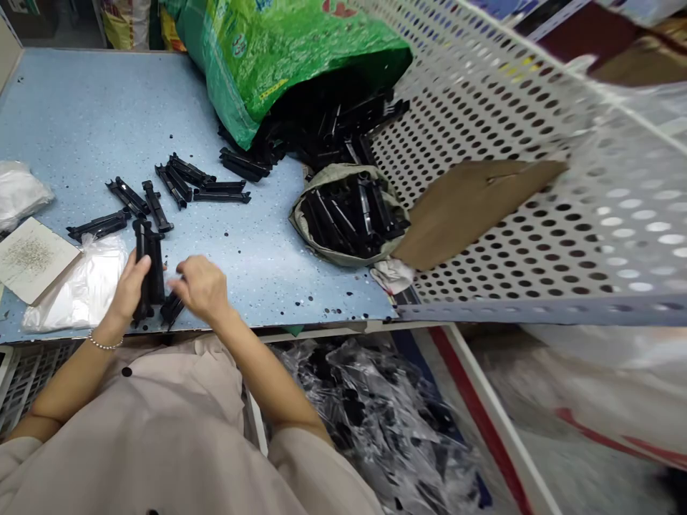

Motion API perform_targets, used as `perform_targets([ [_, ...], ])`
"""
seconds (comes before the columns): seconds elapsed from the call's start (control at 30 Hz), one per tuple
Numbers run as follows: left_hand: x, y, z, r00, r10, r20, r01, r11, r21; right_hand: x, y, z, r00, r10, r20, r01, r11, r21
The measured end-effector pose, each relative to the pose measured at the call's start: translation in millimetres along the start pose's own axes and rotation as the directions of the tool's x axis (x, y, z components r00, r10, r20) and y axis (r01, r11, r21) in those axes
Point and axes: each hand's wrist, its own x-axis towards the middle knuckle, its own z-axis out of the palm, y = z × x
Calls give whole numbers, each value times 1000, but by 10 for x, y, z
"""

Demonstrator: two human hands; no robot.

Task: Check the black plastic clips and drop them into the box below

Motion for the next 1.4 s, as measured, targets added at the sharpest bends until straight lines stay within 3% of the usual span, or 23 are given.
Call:
perform_targets([
  [0.1,23,27,-133,999,28,19,-29,998,63,-223,-280,38,985,-164,49,164,986,21],
  [0.17,5,48,-245,991,122,54,-131,967,220,-280,-336,123,981,-152,118,151,988,12],
  [0.23,-5,63,-410,986,162,35,-160,873,460,-205,-222,229,962,-110,252,106,994,30],
  [0.33,17,55,-682,994,67,-89,37,556,830,162,282,359,909,103,404,-103,994,-23],
  [0.4,30,16,-772,991,-36,-133,137,333,933,504,745,398,863,325,387,-299,946,-127],
  [0.43,29,-14,-772,988,-91,-125,146,279,949,674,973,400,839,409,358,-368,912,-180],
  [0.57,-31,-180,-597,975,-220,-43,104,272,957,1131,1611,322,777,537,328,-461,841,-284],
  [0.7,-114,-332,-531,990,-143,20,14,228,974,1165,1785,174,712,598,368,-489,798,-352],
  [0.77,-130,-375,-565,997,-1,79,-76,255,964,1096,1781,76,671,637,379,-514,769,-381],
  [0.83,-116,-391,-567,981,158,115,-165,350,922,996,1706,-36,636,670,382,-540,741,-400],
  [0.9,-72,-380,-483,960,256,115,-240,538,808,860,1513,-144,625,680,383,-562,732,-384],
  [0.97,-11,-343,-312,957,261,123,-283,760,586,683,1182,-230,631,670,390,-578,742,-339],
  [1.07,79,-244,-29,956,235,175,-269,939,212,378,573,-318,717,536,447,-545,830,-121],
  [1.13,104,-163,72,960,219,173,-237,967,91,213,262,-370,795,337,504,-473,865,168],
  [1.2,77,-82,81,974,147,173,-154,987,32,129,123,-409,859,229,459,-416,834,363],
  [1.27,6,-13,40,978,44,202,-41,999,-19,130,134,-404,907,244,342,-359,872,331],
  [1.33,-77,36,1,972,-52,230,67,996,-55,185,209,-336,946,203,254,-255,948,192],
  [1.4,-129,66,-18,967,-111,230,129,989,-68,245,254,-218,953,113,280,-145,985,98],
])
